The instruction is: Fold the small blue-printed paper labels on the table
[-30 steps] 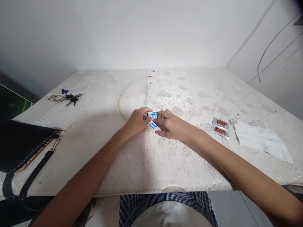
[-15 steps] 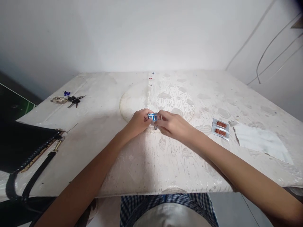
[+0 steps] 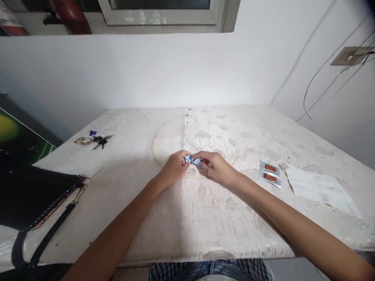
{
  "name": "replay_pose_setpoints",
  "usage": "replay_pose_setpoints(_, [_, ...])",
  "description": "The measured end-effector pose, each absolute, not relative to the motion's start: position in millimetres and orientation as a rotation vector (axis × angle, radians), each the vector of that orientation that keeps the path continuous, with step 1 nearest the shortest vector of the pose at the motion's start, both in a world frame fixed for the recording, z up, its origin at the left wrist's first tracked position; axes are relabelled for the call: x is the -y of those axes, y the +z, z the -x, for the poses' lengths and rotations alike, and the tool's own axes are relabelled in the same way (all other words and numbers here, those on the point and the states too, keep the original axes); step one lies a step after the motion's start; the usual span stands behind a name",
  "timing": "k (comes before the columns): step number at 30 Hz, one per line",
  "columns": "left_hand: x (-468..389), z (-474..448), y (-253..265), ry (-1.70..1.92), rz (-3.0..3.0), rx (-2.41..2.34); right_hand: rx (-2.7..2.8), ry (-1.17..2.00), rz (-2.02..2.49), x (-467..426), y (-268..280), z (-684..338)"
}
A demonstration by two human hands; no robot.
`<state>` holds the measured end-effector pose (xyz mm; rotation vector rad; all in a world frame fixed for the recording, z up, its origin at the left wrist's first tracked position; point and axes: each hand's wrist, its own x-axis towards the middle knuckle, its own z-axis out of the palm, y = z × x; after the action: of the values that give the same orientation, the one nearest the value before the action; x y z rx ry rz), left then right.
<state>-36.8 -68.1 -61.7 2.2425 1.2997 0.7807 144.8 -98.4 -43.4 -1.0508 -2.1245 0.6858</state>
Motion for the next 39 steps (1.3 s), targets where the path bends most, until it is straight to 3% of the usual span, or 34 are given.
replay_pose_setpoints(10, [71.9, 39.6, -64.0, 0.788, -2.307, -1.239, 2.405, 0.099, 1.082, 96.9, -49.9, -121.8])
replay_pose_setpoints(24, [71.6, 42.4, -65.0, 0.841, -2.388, -1.136, 2.296, 0.029, 1.147, 96.2, -54.1, -121.2])
replay_pose_setpoints(32, [74.7, 39.2, -61.1, 0.847, -2.391, -1.124, 2.17, 0.525, 1.181, 88.4, -55.0, -137.8])
replay_pose_setpoints(39, [77.3, 32.3, -63.1, 0.877, -2.347, -1.148, 2.134, 0.748, 1.145, 89.7, -46.2, -151.0])
